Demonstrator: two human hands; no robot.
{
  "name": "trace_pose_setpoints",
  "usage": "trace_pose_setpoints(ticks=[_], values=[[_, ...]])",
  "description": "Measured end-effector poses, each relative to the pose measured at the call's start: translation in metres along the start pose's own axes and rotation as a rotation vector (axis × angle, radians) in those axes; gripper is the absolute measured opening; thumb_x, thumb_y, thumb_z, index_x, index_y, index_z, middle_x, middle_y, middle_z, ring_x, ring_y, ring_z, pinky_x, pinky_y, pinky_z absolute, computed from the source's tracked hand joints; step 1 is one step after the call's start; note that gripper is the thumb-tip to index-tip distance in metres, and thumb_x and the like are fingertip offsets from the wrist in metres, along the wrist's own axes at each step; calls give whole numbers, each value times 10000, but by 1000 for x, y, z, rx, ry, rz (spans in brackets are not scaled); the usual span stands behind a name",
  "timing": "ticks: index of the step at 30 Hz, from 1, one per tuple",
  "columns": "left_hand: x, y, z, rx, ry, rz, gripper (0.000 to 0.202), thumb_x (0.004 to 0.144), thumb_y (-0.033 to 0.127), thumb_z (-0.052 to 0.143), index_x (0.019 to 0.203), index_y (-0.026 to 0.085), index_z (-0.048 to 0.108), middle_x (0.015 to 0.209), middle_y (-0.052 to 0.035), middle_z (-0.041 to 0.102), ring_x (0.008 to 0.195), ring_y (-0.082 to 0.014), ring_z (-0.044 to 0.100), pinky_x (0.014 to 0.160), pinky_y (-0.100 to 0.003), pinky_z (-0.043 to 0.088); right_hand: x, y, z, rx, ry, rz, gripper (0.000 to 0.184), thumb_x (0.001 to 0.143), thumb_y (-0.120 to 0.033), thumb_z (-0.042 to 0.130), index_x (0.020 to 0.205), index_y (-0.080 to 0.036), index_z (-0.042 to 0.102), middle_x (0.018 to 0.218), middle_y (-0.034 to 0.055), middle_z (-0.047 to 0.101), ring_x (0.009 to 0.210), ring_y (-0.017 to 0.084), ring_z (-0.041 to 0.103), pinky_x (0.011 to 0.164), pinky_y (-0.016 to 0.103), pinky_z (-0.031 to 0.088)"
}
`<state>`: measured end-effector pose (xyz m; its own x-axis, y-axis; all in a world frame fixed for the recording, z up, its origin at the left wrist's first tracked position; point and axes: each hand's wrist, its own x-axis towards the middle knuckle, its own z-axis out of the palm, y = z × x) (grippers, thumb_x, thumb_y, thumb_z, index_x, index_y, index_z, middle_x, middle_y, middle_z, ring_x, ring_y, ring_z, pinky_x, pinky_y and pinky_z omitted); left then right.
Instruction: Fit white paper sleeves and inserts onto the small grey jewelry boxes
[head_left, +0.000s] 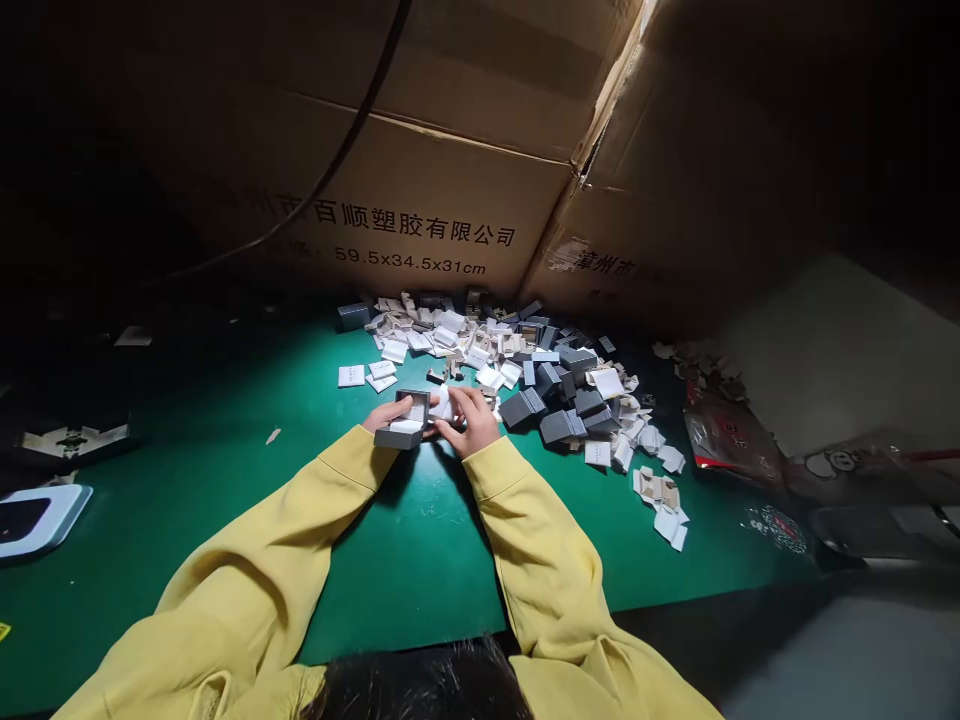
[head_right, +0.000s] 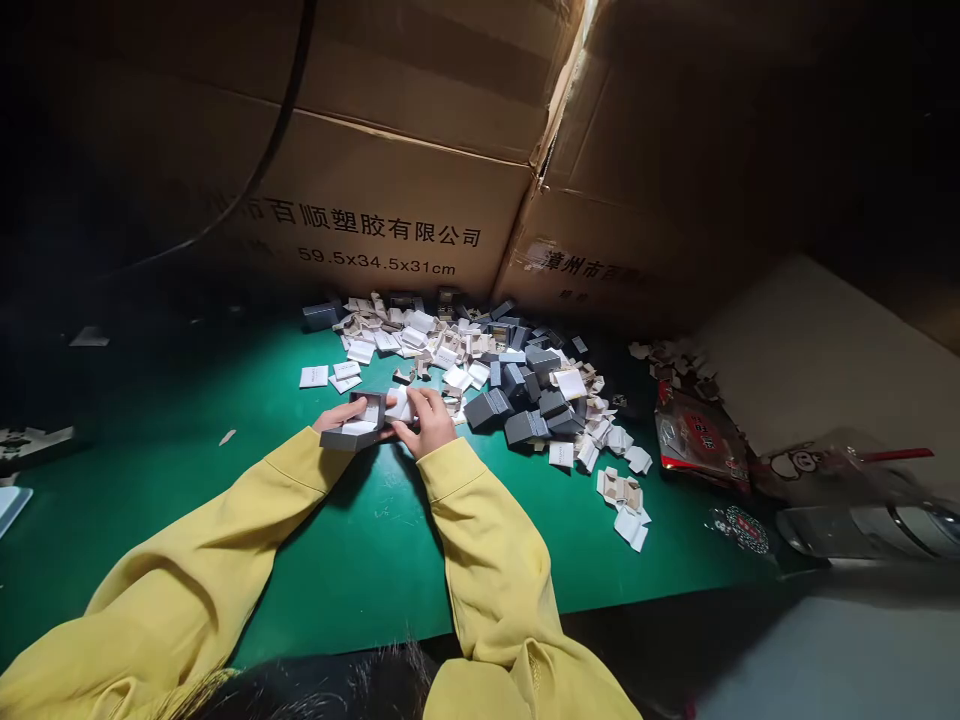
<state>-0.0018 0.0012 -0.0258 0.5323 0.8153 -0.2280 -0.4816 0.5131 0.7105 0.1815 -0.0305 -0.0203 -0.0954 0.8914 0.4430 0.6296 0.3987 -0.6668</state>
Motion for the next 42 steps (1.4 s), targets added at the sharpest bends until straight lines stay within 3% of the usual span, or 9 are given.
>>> trace_pose_setpoints(ticks=[7,11,15,18,22,27,34,39,42], values=[[7,0,-8,37,35,-55,278,848,303,629,973,77,733,959,-188,745,1004,-330,702,909,-449,568,-3,-2,5,-162,10,-38,438,866,-273,551,1284,-146,577,1213,171,593,1172,286,565,1021,407,481],[6,-1,-1,65,116,33,328,791,289,699,1028,61,699,968,-185,742,1011,-336,697,884,-470,582,-1,1,2,-135,19,11,410,822,-248,584,1217,-140,604,1159,153,621,1113,285,582,987,417,490],[2,-1,11,72,234,168,433,770,306,725,1117,64,639,976,-174,734,957,-329,708,798,-469,600,3,1,-5,49,82,214,386,766,-265,615,1142,-177,618,1069,108,618,847,197,597,787,349,557],[1,1,16,70,282,221,521,759,293,739,1208,81,581,919,-134,727,887,-296,721,746,-423,600,6,-2,-7,243,137,372,369,750,-308,634,1106,-211,617,1053,80,595,770,158,562,646,286,548],[0,6,14,63,190,230,684,780,293,721,1394,164,448,861,-45,698,850,-247,727,771,-377,583,8,-5,-5,487,177,492,402,714,-350,687,1089,-233,605,1113,64,561,798,138,564,647,265,571],[-1,9,10,135,147,212,602,846,378,647,1379,148,489,887,-63,678,918,-268,713,798,-357,563,9,-1,-2,714,251,517,407,703,-363,719,1064,-226,590,1105,49,565,805,124,560,703,290,611],[-2,5,11,315,190,256,743,689,407,807,1353,196,552,1093,-95,689,1121,-307,634,880,-312,514,7,11,7,705,77,437,448,703,-406,743,1094,-220,627,981,36,660,787,139,603,743,296,569],[0,2,12,419,203,306,850,617,521,828,1344,162,572,1266,-142,643,1155,-302,607,982,-352,482,2,12,14,526,-46,244,434,774,-409,689,1161,-226,617,1069,59,670,937,179,630,884,348,539],[-1,3,13,516,205,326,920,607,591,804,1362,124,563,1319,-168,617,1188,-328,583,1012,-390,464,1,11,13,373,-87,149,406,779,-370,686,1155,-230,623,1050,64,663,929,190,630,876,355,544]])
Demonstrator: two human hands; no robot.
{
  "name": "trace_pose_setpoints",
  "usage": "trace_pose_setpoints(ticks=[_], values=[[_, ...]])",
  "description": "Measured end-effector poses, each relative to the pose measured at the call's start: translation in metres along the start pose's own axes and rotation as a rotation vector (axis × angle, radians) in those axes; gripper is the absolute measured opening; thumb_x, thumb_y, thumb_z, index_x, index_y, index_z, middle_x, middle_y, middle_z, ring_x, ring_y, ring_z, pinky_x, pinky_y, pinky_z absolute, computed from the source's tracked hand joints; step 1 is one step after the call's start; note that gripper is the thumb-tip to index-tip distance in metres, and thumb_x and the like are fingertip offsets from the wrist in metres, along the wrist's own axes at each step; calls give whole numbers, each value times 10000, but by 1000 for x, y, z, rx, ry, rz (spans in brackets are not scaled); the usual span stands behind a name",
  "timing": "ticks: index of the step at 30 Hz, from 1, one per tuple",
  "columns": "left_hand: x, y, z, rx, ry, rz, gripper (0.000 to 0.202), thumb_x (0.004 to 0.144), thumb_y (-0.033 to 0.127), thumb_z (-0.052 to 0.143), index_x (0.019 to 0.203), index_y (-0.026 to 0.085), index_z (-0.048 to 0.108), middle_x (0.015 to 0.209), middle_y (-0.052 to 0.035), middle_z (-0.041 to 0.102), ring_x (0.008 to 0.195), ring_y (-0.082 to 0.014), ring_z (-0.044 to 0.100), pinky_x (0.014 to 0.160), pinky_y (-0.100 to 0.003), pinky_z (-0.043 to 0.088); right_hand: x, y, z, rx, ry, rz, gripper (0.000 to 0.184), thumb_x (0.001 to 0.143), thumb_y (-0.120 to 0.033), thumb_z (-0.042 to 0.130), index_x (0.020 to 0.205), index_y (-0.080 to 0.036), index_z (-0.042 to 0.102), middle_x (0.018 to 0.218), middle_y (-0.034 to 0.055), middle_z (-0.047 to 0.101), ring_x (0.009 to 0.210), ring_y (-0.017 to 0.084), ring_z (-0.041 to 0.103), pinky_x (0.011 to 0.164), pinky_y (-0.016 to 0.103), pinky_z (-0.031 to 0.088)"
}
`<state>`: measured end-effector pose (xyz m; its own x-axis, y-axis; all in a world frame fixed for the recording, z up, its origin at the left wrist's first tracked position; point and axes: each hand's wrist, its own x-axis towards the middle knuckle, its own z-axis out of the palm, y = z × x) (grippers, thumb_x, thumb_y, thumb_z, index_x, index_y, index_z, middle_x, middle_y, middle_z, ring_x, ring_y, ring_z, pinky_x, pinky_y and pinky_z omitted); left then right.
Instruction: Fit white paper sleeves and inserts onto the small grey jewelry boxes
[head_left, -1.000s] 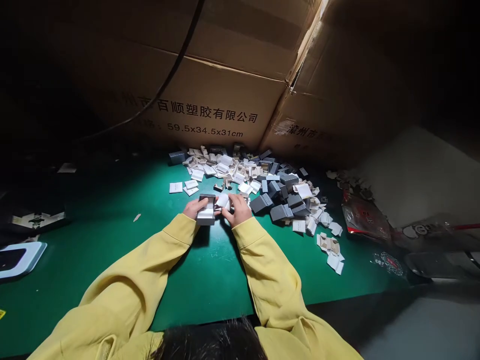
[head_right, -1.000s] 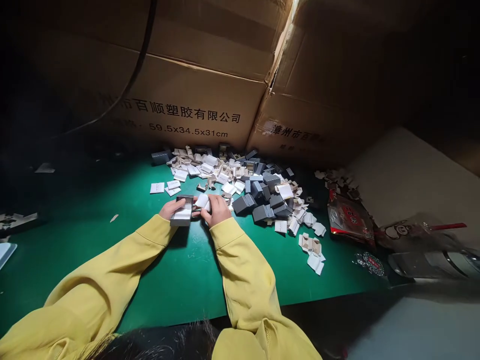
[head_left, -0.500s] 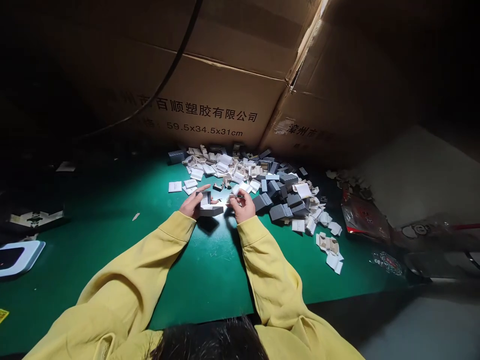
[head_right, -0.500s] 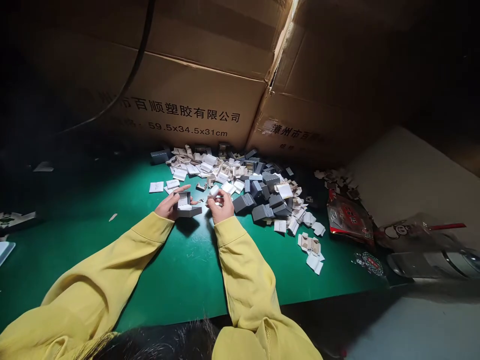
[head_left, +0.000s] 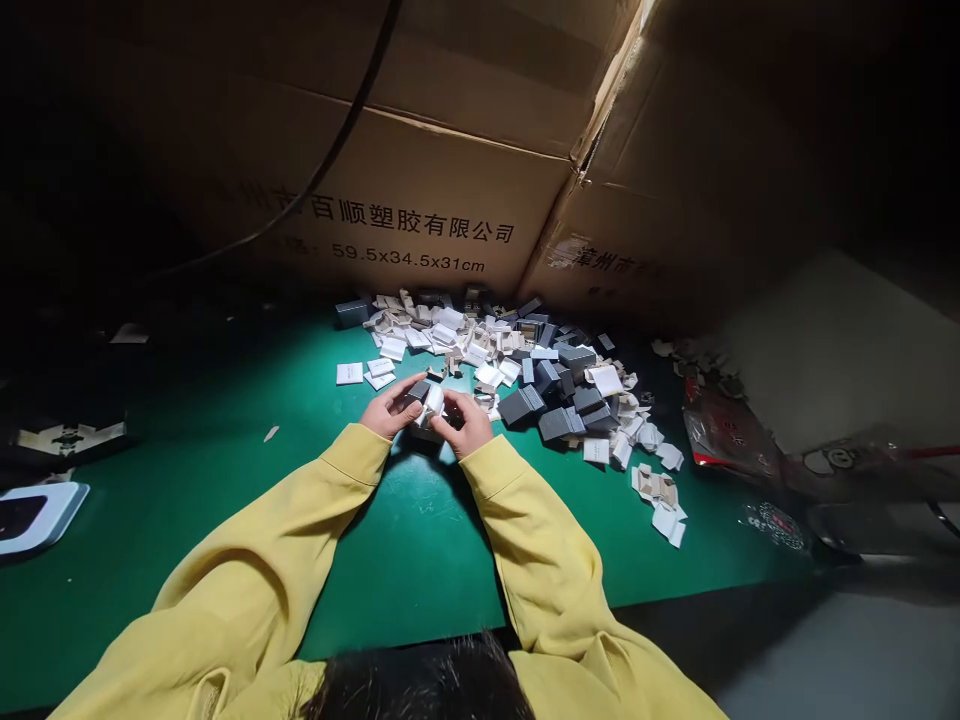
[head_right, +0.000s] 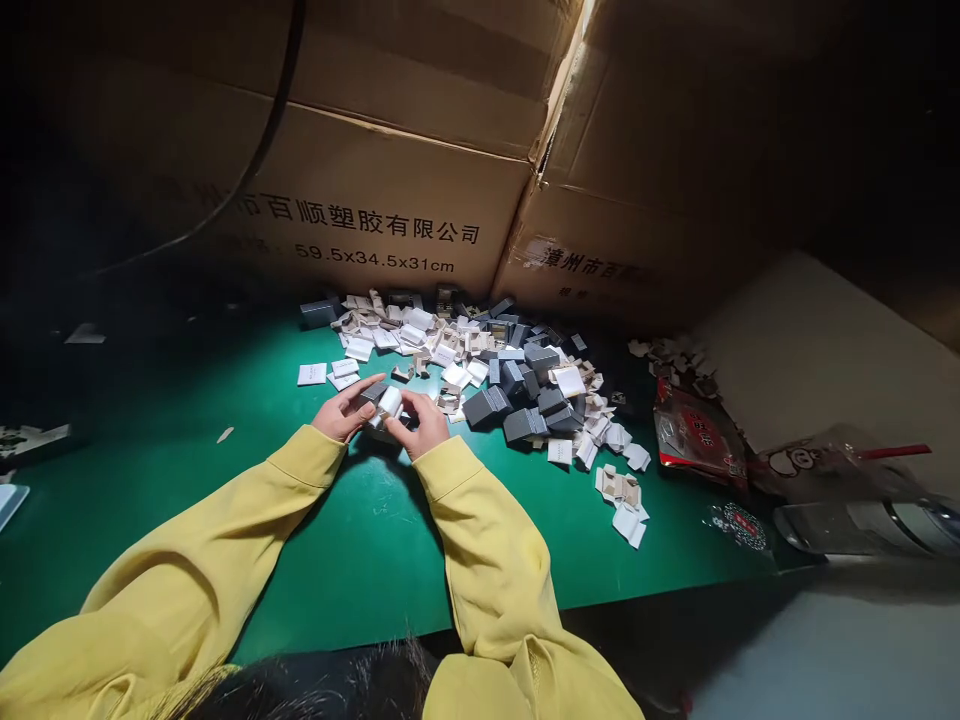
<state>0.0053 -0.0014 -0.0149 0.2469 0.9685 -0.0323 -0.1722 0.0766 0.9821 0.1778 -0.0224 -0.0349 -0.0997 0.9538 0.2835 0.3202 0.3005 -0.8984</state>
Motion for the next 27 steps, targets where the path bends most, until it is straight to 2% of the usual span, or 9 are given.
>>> trace_pose_setpoints(ticks=[3,7,16,21,27], values=[[-2,4,0,101,11,7,964,599,645,779,1361,93,569,1284,-169,643,1188,-342,579,1021,-392,454,0,-4,-3,-112,-28,-44,380,777,-331,687,1143,-244,628,1014,62,657,928,201,628,863,364,550],[-4,7,2,171,44,10,991,583,675,772,1358,91,575,1226,-158,681,1192,-346,578,1030,-382,447,1,-9,-7,-116,-35,-86,374,753,-288,695,1116,-217,642,1014,74,657,933,205,637,875,368,553],[-1,-2,3,105,80,65,995,515,688,798,1313,121,622,1313,-167,631,1271,-370,528,1106,-427,380,1,-9,-9,-94,-40,-4,486,677,-263,742,1149,-213,635,993,54,709,874,189,676,835,356,577],[1,-4,0,116,85,71,1015,516,701,788,1321,108,612,1331,-172,618,1289,-370,511,1117,-423,366,0,-14,-12,-125,-57,0,350,699,-282,749,1034,-207,678,977,46,741,891,193,697,862,361,577],[1,-8,1,95,91,83,999,513,685,802,1310,111,622,1363,-180,590,1306,-372,492,1129,-426,348,3,-20,-15,-236,-74,-27,290,690,-254,784,968,-213,712,1013,54,750,925,213,701,872,377,578]])
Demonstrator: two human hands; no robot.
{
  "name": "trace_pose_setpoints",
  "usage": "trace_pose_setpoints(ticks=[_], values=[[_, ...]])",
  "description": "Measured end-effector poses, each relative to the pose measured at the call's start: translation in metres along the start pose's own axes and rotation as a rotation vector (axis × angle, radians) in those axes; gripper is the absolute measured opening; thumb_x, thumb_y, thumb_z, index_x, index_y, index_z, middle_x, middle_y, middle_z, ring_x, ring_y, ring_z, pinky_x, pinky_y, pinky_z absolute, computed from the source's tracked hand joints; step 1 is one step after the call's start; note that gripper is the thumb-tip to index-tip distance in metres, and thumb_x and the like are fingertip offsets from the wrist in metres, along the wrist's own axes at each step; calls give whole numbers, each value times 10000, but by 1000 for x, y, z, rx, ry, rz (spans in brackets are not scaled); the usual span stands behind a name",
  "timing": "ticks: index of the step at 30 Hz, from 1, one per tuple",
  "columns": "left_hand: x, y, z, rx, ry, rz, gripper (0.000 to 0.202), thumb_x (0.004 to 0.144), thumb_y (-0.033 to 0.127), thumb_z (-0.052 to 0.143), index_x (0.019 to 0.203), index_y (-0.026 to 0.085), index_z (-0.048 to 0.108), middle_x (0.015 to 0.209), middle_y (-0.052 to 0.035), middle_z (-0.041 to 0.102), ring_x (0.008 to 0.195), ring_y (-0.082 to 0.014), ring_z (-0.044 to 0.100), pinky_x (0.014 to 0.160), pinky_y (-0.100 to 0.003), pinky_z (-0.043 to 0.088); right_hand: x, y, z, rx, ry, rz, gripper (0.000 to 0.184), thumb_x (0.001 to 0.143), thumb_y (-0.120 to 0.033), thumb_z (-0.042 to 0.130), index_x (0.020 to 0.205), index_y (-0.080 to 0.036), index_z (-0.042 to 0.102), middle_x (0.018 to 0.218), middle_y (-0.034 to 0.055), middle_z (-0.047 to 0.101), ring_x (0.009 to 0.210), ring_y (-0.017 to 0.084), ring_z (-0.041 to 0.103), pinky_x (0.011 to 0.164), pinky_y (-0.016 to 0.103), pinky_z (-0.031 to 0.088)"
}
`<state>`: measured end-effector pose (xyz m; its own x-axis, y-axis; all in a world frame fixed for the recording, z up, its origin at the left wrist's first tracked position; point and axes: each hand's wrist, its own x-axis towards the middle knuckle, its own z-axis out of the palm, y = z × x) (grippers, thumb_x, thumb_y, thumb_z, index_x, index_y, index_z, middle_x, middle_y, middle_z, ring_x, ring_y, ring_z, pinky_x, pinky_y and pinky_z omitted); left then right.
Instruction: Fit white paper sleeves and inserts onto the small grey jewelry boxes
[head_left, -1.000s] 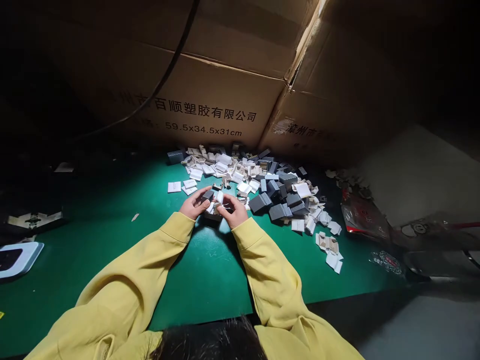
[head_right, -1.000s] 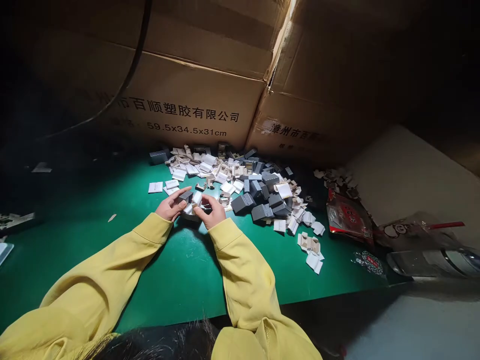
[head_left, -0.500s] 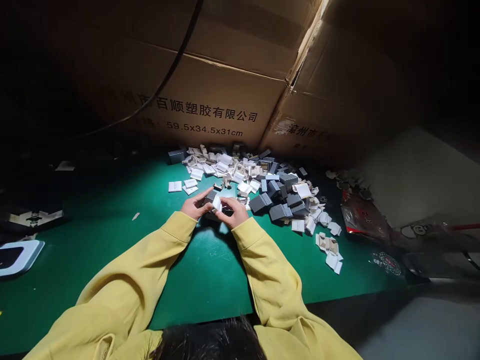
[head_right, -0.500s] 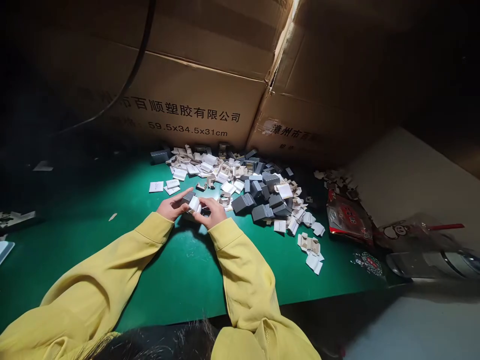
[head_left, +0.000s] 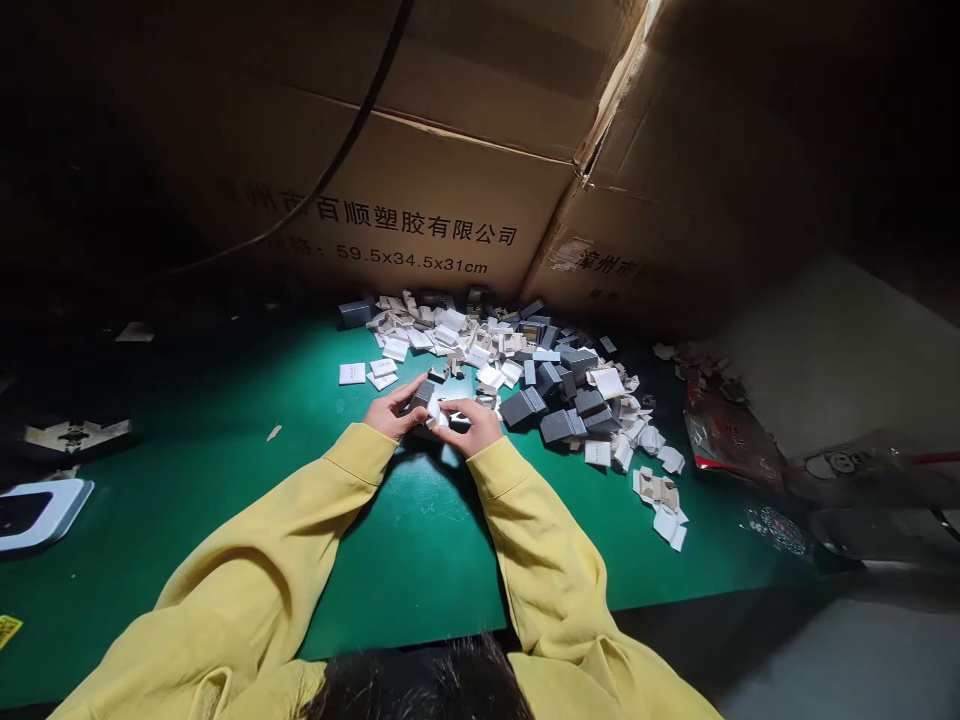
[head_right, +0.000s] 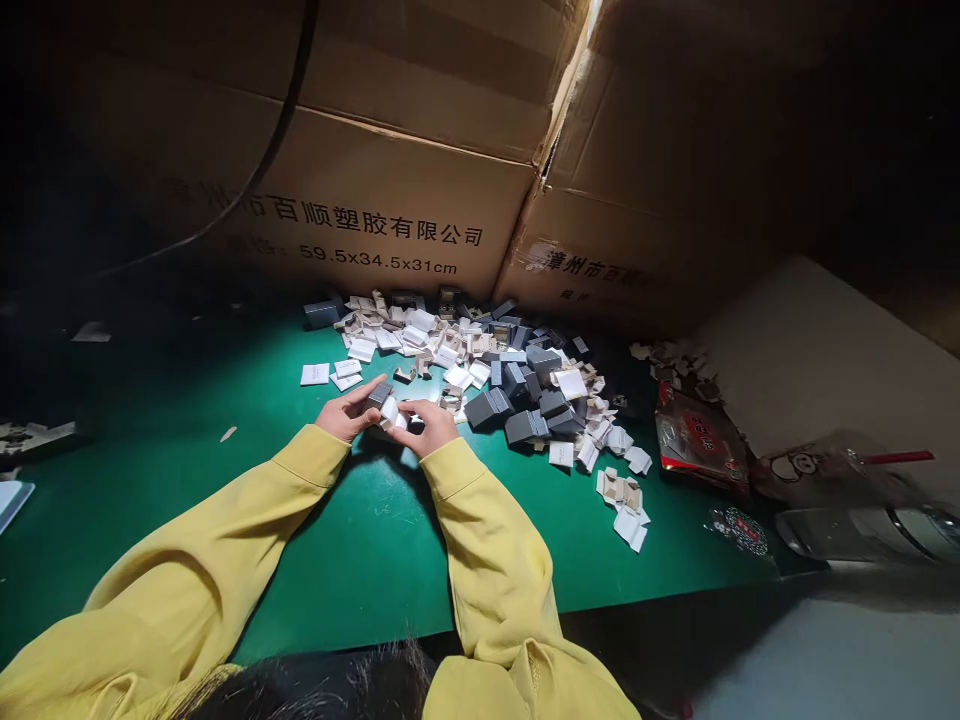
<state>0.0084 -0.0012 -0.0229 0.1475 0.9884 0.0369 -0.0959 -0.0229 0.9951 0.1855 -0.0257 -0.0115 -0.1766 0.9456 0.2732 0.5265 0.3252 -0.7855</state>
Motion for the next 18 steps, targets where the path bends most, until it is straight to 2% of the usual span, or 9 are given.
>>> trace_pose_setpoints(ticks=[4,7,12,18], values=[[1,-1,-1,16,8,-7,980,511,688,800,1296,124,637,1345,-175,605,1287,-371,508,1119,-447,358,1,-1,-1,-63,-32,-28,251,695,-231,798,931,-178,733,1004,96,743,955,237,693,899,383,563],[5,1,-5,36,-35,-43,997,473,672,824,1281,113,649,1282,-182,644,1247,-380,539,1091,-465,390,0,1,1,-97,-85,-55,239,734,-231,775,959,-155,744,1008,116,734,968,242,689,915,384,550],[5,4,-6,6,-70,-96,1049,470,681,819,1309,82,622,1131,-191,711,1126,-365,620,1015,-459,463,-1,2,3,-133,-118,-52,276,759,-272,756,1016,-173,740,1011,103,721,972,234,681,896,369,547],[-2,5,1,-15,6,-22,1036,491,709,793,1303,87,626,1260,-193,655,1242,-371,551,1073,-427,415,0,-2,2,-113,-46,-51,354,714,-268,773,1055,-215,696,1035,67,724,928,212,681,860,361,566]])
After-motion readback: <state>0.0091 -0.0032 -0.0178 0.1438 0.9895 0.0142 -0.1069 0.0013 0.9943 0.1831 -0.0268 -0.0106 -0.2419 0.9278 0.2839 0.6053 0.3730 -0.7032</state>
